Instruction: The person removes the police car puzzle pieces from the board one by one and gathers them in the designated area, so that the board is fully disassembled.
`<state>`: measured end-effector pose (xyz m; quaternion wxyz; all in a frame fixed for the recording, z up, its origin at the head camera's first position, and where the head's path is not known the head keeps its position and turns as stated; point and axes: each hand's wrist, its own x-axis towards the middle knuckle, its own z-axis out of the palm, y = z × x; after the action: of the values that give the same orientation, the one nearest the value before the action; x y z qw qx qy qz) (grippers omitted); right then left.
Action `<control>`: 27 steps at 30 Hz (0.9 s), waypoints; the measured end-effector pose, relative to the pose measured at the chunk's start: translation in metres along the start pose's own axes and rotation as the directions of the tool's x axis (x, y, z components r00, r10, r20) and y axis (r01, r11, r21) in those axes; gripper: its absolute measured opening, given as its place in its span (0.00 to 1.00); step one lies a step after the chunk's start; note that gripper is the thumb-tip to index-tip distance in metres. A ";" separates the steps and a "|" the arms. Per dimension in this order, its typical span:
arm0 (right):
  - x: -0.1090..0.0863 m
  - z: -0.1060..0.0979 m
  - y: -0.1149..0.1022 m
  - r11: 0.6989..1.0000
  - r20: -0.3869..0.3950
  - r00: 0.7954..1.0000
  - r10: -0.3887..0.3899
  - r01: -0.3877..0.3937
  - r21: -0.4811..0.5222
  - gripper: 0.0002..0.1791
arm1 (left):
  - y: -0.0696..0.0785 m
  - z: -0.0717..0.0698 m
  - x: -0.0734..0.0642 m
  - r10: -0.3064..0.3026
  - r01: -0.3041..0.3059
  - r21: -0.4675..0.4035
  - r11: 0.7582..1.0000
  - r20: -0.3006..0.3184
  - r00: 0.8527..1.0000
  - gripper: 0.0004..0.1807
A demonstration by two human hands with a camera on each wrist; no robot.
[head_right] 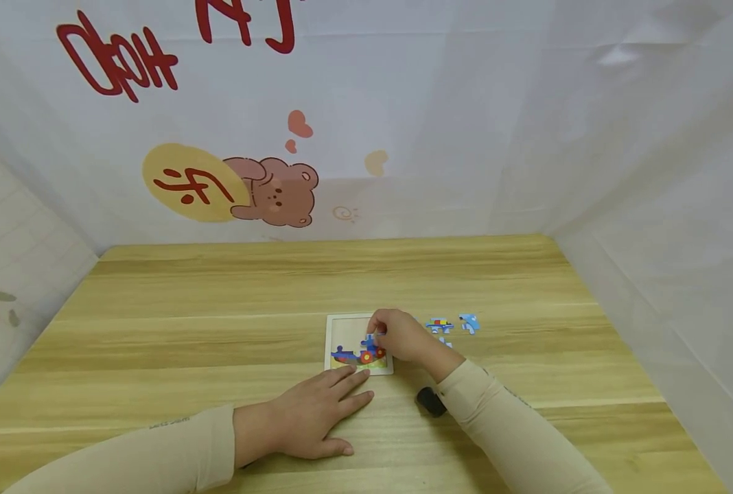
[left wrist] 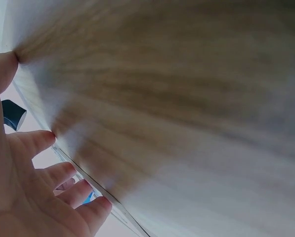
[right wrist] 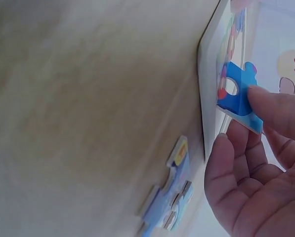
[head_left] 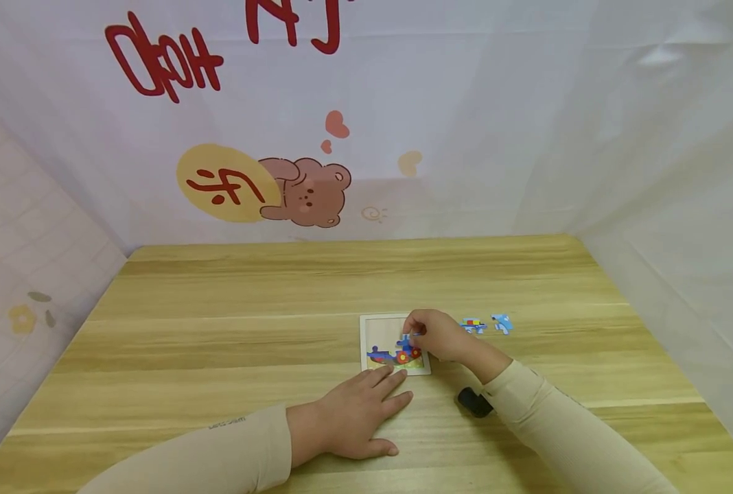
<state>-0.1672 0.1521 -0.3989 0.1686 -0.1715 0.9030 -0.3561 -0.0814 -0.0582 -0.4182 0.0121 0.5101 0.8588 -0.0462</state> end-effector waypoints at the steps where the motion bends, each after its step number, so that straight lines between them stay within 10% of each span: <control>1: 0.000 0.000 0.000 1.000 0.002 1.000 -0.001 0.001 -0.003 0.05 | 0.000 0.000 0.000 0.000 0.000 -0.002 1.000 -0.001 1.000 0.39; 27: 0.001 -0.002 0.001 1.000 -0.004 1.000 -0.025 0.024 -0.017 0.03 | -0.001 0.005 0.000 -0.005 0.005 -0.008 1.000 -0.017 1.000 0.39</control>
<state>-0.1695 0.1533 -0.3984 0.1607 -0.1832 0.9043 -0.3506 -0.0821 -0.0588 -0.4229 0.0068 0.5084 0.8602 -0.0387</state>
